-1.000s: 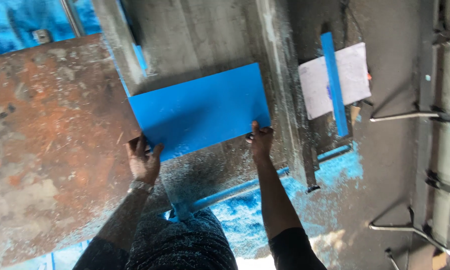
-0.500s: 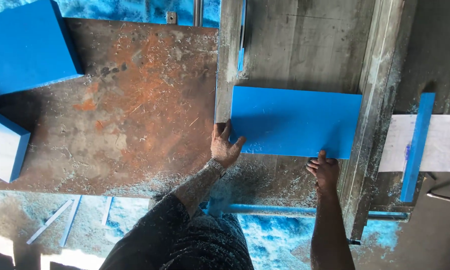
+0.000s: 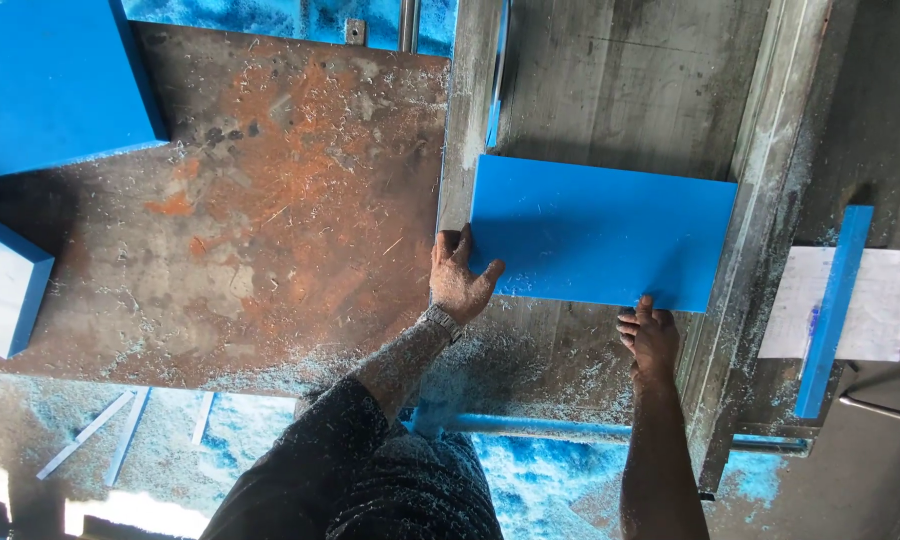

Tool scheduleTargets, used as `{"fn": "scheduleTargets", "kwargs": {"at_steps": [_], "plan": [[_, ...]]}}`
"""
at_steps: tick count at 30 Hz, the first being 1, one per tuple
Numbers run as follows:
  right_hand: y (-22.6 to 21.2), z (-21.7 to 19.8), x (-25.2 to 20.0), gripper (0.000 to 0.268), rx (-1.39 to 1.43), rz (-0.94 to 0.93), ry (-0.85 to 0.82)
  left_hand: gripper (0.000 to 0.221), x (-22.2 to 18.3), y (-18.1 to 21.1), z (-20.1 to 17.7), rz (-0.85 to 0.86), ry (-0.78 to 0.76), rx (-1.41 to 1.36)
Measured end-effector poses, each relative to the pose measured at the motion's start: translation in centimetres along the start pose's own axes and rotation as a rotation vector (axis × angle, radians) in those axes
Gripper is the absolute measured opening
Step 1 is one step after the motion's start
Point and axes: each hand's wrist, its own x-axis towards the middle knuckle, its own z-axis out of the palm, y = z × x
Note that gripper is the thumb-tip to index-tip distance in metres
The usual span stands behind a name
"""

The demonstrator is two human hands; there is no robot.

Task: Using a table saw to cut blue plastic panels into specific dimensions on a production floor.

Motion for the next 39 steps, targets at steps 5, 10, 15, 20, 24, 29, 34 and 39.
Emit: {"fn": "scheduleTargets", "kwargs": {"at_steps": [5, 10, 15, 20, 24, 29, 34, 39], "plan": [[-1.2, 2.9, -2.6, 0.071, -0.74, -0.314, 0.161, 0.093, 0.5, -0.3, 0.0, -0.013, -0.059, -0.005], [-6.8, 9.5, -5.4, 0.086, -0.911, -1.203, 0.146, 0.094, 1.2, -2.4, 0.4, -0.023, -0.105, 0.009], [-9.6, 9.8, -2.4, 0.13, -1.087, -1.403, -0.064, 0.094, 1.4, -1.3, -0.3, -0.028, -0.152, 0.028], [-10.3, 9.7, -1.4, 0.138, -1.106, -1.438, -0.113, 0.094, 1.8, -1.6, -1.4, 0.054, -0.174, 0.069], [-10.4, 9.8, -0.9, 0.139, -1.113, -1.491, -0.096, 0.086, 2.1, -3.7, -4.1, 0.127, -0.124, 0.173], [-9.9, 9.8, -0.2, 0.135, -1.118, -1.525, -0.081, 0.083, 1.4, -7.8, -8.8, 0.441, 0.145, 0.522], [-10.8, 10.1, 0.4, 0.132, -1.094, -1.544, -0.104, 0.116, 0.8, -10.1, -11.4, 0.308, 0.018, 0.712], [-11.7, 10.4, 0.5, 0.13, -1.062, -1.58, -0.089, 0.119, 0.6, -10.5, -11.6, 0.295, -0.019, 0.746]]}}
